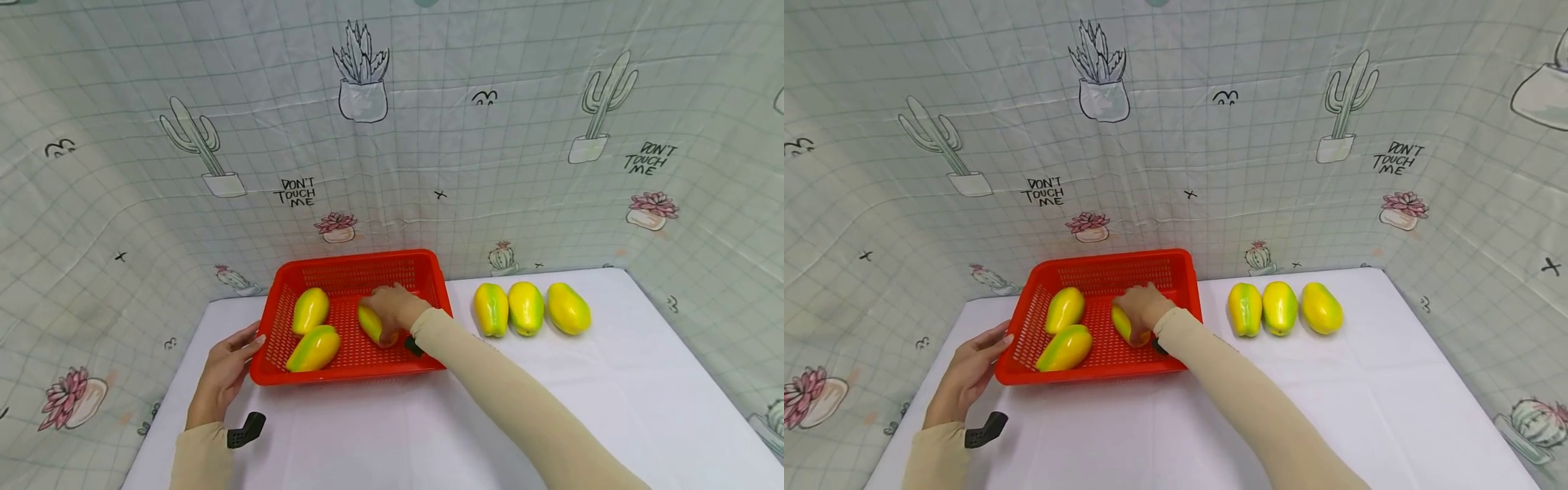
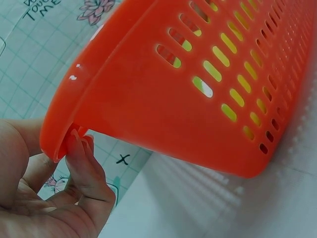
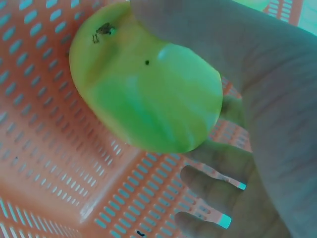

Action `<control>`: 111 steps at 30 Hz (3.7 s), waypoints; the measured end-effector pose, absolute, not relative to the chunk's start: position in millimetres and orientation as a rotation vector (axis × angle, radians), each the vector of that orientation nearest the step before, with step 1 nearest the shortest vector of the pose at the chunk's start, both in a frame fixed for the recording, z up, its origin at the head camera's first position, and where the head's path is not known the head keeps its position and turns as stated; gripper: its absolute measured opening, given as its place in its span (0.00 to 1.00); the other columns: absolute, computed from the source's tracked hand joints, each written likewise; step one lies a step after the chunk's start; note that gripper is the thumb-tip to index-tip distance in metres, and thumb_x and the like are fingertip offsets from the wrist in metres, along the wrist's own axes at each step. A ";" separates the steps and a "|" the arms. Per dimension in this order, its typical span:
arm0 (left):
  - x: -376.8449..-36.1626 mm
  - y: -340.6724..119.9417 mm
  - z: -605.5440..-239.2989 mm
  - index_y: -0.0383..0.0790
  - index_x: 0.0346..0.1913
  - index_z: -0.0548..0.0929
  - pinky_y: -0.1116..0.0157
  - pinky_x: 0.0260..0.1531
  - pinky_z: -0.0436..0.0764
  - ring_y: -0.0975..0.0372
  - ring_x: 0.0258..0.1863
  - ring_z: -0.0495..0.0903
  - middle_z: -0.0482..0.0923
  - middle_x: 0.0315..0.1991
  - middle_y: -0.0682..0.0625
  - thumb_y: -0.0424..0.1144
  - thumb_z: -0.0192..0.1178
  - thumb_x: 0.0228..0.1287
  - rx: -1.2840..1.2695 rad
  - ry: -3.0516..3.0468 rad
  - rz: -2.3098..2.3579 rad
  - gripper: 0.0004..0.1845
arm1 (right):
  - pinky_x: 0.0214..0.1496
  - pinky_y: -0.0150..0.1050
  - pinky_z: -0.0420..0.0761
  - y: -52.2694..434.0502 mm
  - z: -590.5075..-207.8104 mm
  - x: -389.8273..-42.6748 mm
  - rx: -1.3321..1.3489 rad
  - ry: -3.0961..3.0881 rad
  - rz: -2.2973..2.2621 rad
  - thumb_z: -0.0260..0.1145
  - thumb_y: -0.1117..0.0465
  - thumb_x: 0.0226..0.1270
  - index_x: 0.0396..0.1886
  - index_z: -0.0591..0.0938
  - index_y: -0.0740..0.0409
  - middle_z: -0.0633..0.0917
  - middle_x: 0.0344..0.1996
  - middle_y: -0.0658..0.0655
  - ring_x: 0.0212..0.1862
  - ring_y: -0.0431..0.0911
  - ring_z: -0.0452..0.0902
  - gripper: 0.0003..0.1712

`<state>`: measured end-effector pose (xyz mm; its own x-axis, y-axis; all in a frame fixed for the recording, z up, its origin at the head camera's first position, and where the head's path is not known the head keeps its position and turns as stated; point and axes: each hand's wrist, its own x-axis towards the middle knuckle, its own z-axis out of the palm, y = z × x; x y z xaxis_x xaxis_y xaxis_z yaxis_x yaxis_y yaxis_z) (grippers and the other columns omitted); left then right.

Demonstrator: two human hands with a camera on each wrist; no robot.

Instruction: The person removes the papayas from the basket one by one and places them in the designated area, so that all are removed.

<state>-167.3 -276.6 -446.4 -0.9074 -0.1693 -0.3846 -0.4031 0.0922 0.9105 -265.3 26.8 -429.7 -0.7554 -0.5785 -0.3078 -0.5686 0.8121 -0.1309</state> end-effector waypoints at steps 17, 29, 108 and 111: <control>-166.9 -277.5 -447.2 0.39 0.84 0.59 0.79 0.47 0.82 0.61 0.59 0.72 0.55 0.82 0.37 0.41 0.57 0.82 -0.573 2.164 1.917 0.34 | 0.84 0.56 0.58 68.5 -412.5 -250.8 -1.027 2.746 -0.190 0.84 0.45 0.56 0.80 0.72 0.50 0.76 0.74 0.56 0.79 0.58 0.63 0.53; -164.9 -278.4 -447.8 0.38 0.84 0.59 0.78 0.48 0.83 0.66 0.54 0.73 0.55 0.82 0.37 0.40 0.56 0.82 -0.560 2.163 1.920 0.34 | 0.75 0.60 0.72 119.0 -396.2 -220.8 -1.060 2.997 -0.703 0.86 0.45 0.52 0.80 0.70 0.55 0.74 0.75 0.58 0.75 0.58 0.67 0.58; -168.3 -278.8 -449.8 0.39 0.83 0.60 0.78 0.48 0.83 0.75 0.46 0.77 0.57 0.81 0.39 0.39 0.57 0.82 -0.537 2.159 1.977 0.34 | 0.70 0.67 0.72 264.9 -496.3 -127.2 -0.744 3.117 -0.729 0.89 0.55 0.48 0.76 0.70 0.69 0.72 0.74 0.70 0.70 0.68 0.69 0.58; -168.2 -278.7 -449.6 0.38 0.83 0.60 0.78 0.48 0.83 0.73 0.47 0.77 0.57 0.81 0.39 0.39 0.58 0.82 -0.537 2.156 1.979 0.34 | 0.70 0.67 0.73 265.2 -496.8 -127.3 -0.751 3.116 -0.731 0.88 0.55 0.48 0.76 0.69 0.69 0.72 0.74 0.71 0.70 0.69 0.70 0.58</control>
